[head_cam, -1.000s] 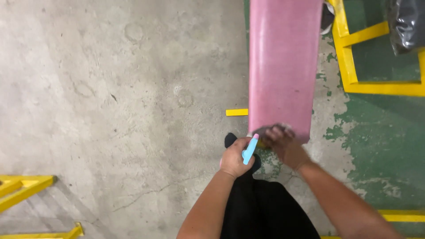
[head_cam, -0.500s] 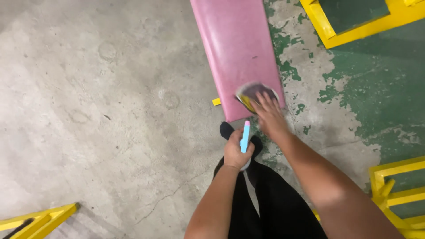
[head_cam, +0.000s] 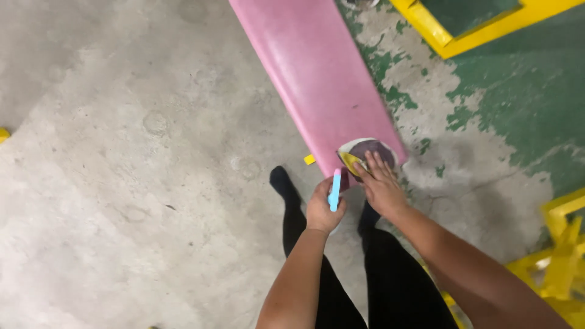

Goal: Wiping down and cleaning various gym benches and metal frames using a spray bottle and a cloth.

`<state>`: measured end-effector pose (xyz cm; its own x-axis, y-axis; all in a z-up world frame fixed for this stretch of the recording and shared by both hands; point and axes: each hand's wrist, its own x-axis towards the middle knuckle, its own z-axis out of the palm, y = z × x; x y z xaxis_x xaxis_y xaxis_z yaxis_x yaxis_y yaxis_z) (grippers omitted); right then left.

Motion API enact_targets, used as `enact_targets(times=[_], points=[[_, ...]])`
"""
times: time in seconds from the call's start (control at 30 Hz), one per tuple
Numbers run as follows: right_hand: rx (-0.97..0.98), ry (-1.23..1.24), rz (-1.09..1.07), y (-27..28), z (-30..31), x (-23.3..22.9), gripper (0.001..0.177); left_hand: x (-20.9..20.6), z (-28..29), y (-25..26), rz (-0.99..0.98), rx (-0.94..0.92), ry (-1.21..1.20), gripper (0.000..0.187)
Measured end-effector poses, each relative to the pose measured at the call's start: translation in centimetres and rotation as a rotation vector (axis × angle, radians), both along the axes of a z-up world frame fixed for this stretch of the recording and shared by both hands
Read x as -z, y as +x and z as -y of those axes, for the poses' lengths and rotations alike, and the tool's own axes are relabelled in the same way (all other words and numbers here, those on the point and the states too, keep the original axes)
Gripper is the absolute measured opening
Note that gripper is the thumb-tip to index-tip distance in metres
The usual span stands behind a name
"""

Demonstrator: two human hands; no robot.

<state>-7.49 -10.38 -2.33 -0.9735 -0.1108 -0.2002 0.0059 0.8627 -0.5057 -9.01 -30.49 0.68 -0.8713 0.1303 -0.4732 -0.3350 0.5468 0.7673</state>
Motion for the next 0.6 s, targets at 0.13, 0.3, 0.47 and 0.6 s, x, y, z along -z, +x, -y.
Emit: enact_targets(times=[0.13, 0.3, 0.47, 0.6], points=[[-0.043, 0.131, 0.038, -8.4, 6.3, 0.2, 0.069, -1.8, 4.9, -5.9, 0.060, 0.046, -0.001, 0.060], [0.041, 0.077, -0.047, -21.2, 12.6, 1.0, 0.062, -3.0, 10.5, -11.5, 0.094, 0.142, -0.002, 0.058], [0.182, 0.035, -0.087, -24.3, 13.5, 1.2, 0.058, -1.6, 13.9, -15.0, 0.032, 0.300, -0.018, 0.057], [0.271, 0.094, -0.089, -15.7, 10.3, 1.2, 0.069, -2.2, 14.0, -18.2, 0.091, 0.408, -0.059, 0.057]])
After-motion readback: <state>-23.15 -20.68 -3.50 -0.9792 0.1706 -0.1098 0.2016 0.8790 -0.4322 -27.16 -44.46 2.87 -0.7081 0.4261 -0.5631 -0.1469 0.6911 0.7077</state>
